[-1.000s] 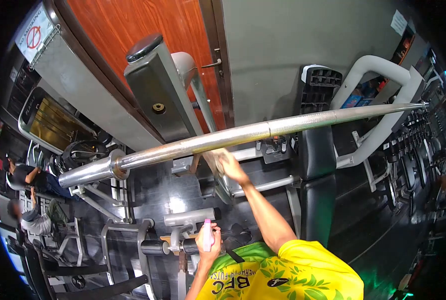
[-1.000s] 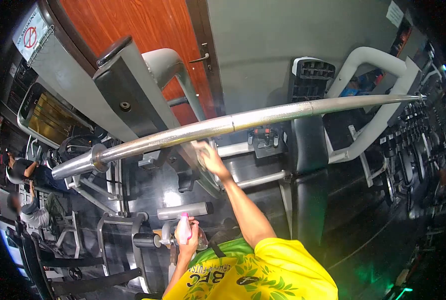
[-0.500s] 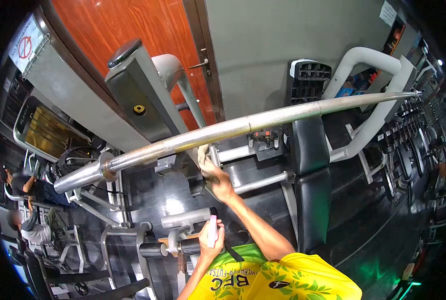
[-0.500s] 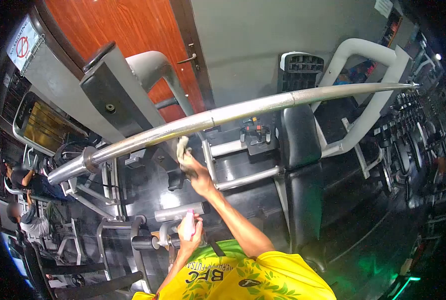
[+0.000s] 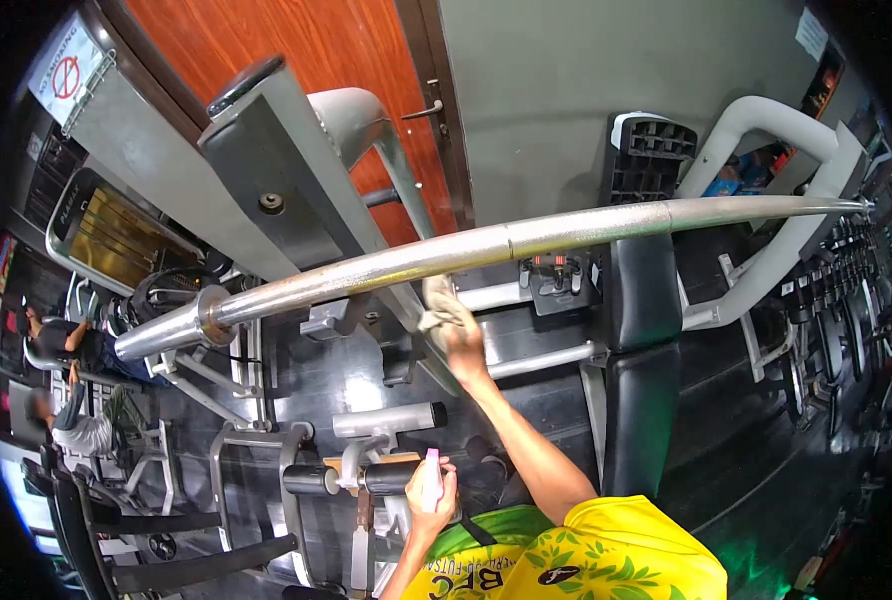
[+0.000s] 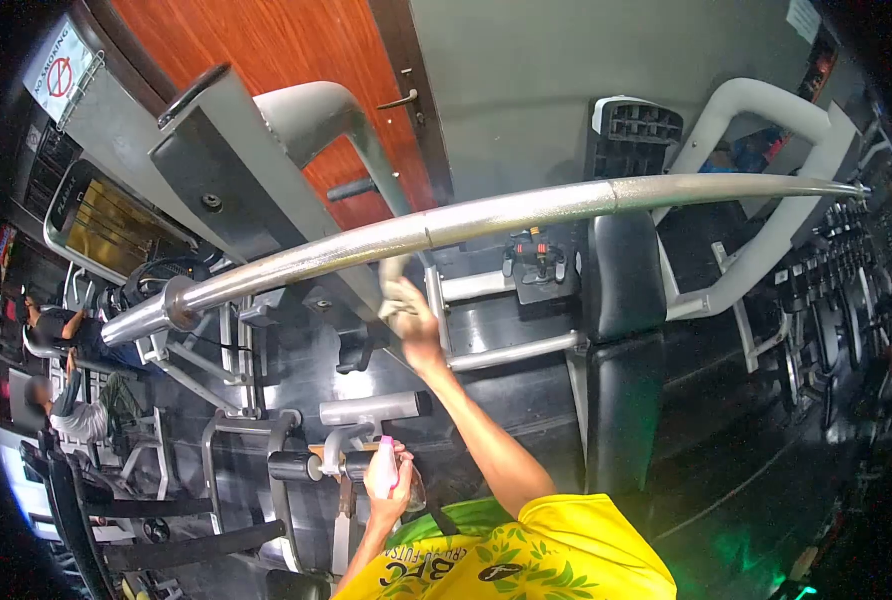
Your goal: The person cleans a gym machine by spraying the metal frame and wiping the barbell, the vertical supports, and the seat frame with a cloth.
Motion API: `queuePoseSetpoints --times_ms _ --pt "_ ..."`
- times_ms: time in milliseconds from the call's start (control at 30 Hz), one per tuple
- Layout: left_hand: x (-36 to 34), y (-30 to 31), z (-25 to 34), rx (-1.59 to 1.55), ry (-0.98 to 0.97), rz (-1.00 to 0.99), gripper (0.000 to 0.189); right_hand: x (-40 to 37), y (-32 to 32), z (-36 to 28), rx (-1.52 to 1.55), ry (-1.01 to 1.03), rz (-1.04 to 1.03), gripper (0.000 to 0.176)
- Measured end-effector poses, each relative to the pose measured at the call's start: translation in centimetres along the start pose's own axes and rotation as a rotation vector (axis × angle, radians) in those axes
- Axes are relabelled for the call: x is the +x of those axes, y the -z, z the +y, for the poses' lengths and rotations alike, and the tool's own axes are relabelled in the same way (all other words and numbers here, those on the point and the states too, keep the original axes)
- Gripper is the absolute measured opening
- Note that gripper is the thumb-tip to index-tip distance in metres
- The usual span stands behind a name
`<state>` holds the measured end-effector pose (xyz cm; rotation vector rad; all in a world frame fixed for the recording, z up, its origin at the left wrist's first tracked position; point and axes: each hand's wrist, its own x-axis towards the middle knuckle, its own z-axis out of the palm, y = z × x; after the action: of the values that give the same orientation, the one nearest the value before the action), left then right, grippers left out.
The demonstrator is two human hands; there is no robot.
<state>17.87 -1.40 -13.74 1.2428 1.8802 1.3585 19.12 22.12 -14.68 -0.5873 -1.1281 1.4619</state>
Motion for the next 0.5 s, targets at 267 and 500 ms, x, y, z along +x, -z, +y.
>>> queuePoseSetpoints --times_ms 267,500 --pt "-2.0 -3.0 -1.8 0.053 -0.087 0.016 0.042 -4.0 2.6 5.9 -0.452 0.254 -0.250 0.069" --pt "-2.1 -7.6 -2.9 0.029 -0.067 0.085 0.024 -4.2 8.4 7.2 -0.344 -0.258 -0.238 0.044"
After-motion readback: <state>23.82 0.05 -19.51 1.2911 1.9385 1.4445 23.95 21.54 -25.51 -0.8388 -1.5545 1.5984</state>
